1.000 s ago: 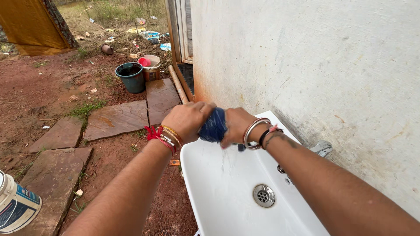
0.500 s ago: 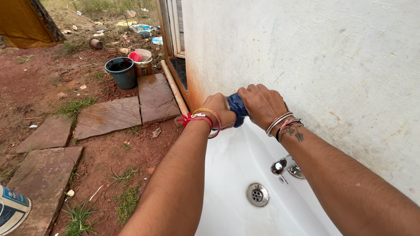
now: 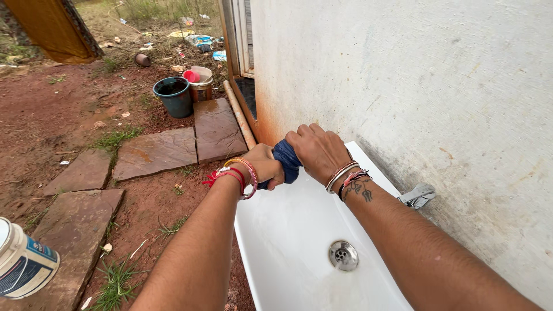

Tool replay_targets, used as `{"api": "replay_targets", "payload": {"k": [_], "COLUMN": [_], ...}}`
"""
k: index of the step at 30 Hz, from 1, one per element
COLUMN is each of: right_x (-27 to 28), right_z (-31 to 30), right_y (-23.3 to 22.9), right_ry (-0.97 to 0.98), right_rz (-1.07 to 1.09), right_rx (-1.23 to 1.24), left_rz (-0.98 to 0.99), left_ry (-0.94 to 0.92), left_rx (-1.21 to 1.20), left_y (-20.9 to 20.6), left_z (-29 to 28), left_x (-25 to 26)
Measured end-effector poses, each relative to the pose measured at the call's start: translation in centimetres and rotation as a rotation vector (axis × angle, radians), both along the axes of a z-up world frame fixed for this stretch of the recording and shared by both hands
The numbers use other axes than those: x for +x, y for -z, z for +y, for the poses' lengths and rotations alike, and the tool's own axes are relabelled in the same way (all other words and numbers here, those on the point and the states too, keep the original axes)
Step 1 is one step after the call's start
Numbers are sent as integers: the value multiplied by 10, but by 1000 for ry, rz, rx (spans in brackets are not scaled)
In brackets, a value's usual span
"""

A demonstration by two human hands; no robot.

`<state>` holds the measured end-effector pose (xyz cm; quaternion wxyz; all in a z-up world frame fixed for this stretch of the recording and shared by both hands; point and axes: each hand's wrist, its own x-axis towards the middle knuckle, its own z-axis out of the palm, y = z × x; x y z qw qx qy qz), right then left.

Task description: The person washes a dark blue cloth in a white outdoor sink by wetting it under a faucet, scrubbing the fabric with their hands, and wringing it out.

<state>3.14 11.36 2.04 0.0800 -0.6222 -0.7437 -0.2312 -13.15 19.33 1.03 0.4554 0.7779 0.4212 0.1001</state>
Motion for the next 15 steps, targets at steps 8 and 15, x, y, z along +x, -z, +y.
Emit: {"api": "replay_targets", "payload": {"k": [8, 15], "right_x": [9, -18], "right_z": [1, -28], "right_y": [-12, -22], "right_ry": [172, 3], "right_rz": [1421, 2248], "right_rx": [-132, 140], "left_rz": [-284, -341], "left_ry": [-541, -388], "left_rx": [442, 815], "left_y": [-2, -1], "left_z": [-41, -91], "left_x": [6, 13]}}
